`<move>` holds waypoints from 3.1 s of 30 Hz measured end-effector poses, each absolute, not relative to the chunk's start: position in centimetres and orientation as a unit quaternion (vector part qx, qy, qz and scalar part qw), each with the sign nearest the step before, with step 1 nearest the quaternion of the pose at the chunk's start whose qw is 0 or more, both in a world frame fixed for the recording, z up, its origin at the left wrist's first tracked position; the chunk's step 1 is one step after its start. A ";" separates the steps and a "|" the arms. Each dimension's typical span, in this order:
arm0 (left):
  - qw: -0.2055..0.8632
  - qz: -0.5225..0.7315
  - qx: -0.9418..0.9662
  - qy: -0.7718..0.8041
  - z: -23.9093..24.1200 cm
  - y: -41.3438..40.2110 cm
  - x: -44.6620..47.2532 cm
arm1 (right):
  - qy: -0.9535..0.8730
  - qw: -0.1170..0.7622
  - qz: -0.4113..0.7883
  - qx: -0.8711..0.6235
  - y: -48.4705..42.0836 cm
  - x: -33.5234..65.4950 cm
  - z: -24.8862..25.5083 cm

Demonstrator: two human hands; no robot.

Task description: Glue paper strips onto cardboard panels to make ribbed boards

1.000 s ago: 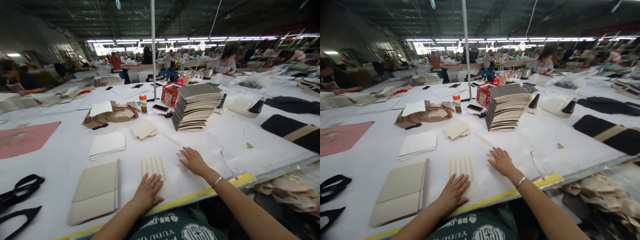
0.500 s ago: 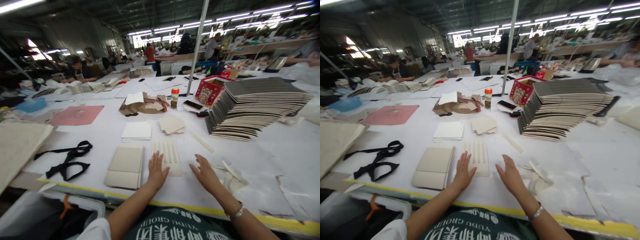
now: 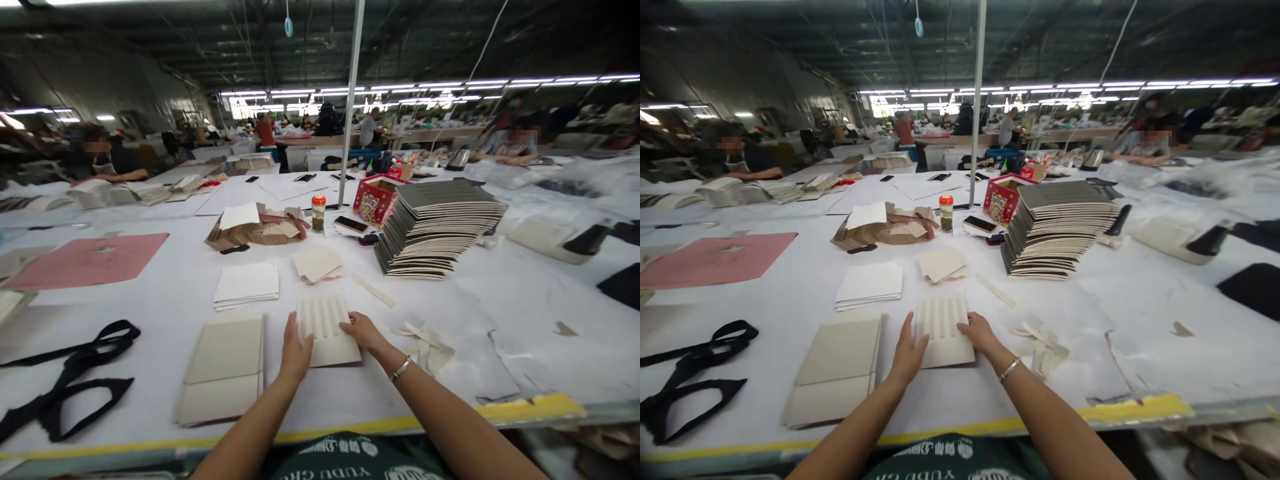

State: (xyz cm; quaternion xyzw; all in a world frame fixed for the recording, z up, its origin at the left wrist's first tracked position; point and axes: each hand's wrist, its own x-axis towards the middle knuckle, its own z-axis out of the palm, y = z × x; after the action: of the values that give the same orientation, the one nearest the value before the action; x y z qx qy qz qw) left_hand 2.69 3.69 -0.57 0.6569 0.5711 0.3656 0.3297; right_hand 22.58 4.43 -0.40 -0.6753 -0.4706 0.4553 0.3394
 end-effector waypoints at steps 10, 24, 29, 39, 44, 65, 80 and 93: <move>-0.050 0.048 0.886 0.459 3.0 19.2 10.3 | -0.535 0.269 0.305 -0.741 3.8 24.7 -0.2; -0.057 -0.005 0.912 0.407 5.5 25.7 5.7 | -0.475 0.302 0.423 -0.710 5.5 26.7 -3.6; -0.195 0.161 0.878 0.406 10.9 24.4 -4.4 | -0.459 0.329 0.410 -0.716 7.4 26.7 -2.5; -0.072 -0.029 0.725 0.684 7.0 24.8 -25.1 | -0.476 0.353 0.342 -0.729 14.8 25.5 -0.2; -0.084 0.097 0.764 0.632 7.0 19.3 -21.8 | -0.504 0.290 0.277 -0.765 16.6 26.3 -0.4; -0.096 -0.036 0.902 0.419 2.9 -2.2 -15.4 | -0.764 0.272 0.360 -0.462 -0.7 10.0 0.4; -0.219 0.412 0.731 0.498 10.8 -0.5 -12.9 | -0.389 0.361 0.659 -0.533 4.1 6.4 2.1; 0.050 0.140 0.931 0.333 0.6 -1.3 5.4 | -0.760 0.224 0.141 -0.594 -6.5 21.3 -1.1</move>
State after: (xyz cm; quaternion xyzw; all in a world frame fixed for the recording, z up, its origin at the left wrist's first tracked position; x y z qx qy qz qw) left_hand 5.36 -1.30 0.57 0.9310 0.3331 0.1403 0.0500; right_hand 21.26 -6.50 -1.11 -0.5937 -0.7598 0.1413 0.2242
